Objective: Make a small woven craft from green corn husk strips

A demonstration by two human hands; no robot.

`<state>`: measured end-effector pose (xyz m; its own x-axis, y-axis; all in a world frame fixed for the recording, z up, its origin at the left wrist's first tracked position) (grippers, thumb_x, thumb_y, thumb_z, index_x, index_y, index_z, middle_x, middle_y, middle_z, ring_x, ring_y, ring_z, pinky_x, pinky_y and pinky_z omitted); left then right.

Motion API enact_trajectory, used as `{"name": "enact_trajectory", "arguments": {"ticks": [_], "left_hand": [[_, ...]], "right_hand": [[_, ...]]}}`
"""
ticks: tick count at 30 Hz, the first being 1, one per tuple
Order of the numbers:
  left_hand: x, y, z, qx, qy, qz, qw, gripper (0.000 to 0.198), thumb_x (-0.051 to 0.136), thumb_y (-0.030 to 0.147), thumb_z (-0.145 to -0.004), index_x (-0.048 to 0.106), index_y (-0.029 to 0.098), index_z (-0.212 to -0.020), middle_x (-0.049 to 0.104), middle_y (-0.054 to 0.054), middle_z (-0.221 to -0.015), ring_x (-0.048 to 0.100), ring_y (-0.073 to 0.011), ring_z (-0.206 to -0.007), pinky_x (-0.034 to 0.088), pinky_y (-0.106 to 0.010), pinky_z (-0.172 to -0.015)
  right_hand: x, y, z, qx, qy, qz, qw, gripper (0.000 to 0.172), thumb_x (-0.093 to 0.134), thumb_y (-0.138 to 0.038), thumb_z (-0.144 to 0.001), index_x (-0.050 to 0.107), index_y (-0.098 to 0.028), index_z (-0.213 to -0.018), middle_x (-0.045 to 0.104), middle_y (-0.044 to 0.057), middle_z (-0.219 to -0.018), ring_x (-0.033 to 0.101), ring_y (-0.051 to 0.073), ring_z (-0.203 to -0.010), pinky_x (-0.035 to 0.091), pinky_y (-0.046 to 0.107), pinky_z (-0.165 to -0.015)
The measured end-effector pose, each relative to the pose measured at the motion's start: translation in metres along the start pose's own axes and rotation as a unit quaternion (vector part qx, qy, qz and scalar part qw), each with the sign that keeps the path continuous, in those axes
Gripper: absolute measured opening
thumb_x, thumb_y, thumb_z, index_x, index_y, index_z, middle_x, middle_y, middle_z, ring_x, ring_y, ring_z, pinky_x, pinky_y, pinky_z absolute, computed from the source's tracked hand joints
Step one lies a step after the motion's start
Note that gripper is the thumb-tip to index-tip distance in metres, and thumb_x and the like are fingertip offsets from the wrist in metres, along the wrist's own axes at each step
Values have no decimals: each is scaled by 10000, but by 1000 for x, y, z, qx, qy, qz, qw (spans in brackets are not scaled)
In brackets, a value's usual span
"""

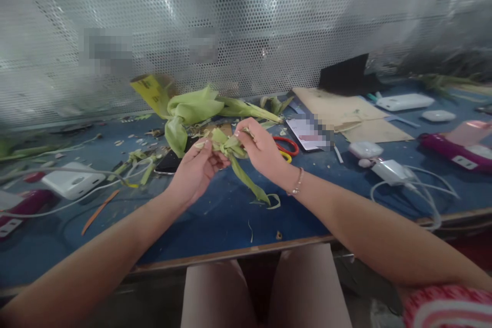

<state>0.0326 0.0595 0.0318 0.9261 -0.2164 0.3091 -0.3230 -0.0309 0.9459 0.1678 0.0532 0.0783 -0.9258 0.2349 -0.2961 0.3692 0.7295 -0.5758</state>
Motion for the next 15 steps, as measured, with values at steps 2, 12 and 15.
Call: {"name": "enact_trajectory", "arguments": {"ticks": [2,12,15], "left_hand": [[4,-7,1,-38,-2,40,998,247,415,264,-917,514,163,-715,599,-5,-576,587,-112,-553,484,-250,-604],[3,-12,8,-15,93,70,993,59,510,213,-844,523,182,-795,560,28,-674,499,-84,-559,395,-206,-543],[-3,-9,6,25,111,53,992,115,479,154,-826,477,182,-715,487,43,-611,416,-71,-497,335,-202,-507]], "right_hand": [[0,-7,3,-47,25,27,998,128,408,-264,-924,495,-225,-838,561,10,-779,540,143,-720,448,289,-681],[9,-36,15,-177,-12,88,980,133,410,-157,-905,514,-222,-854,590,16,-804,556,158,-782,441,294,-722],[15,-40,20,-201,-37,68,977,151,414,-139,-900,535,-224,-869,602,13,-818,562,154,-795,442,293,-734]]}}
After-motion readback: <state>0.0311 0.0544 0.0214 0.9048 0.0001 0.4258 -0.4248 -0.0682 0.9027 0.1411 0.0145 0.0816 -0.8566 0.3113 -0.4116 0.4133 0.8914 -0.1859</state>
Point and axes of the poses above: each hand's wrist, its own z-axis away from the middle knuckle, its own x-axis out of the palm, y = z × x, the point moved 8 cm from there along -z, towards the middle knuckle
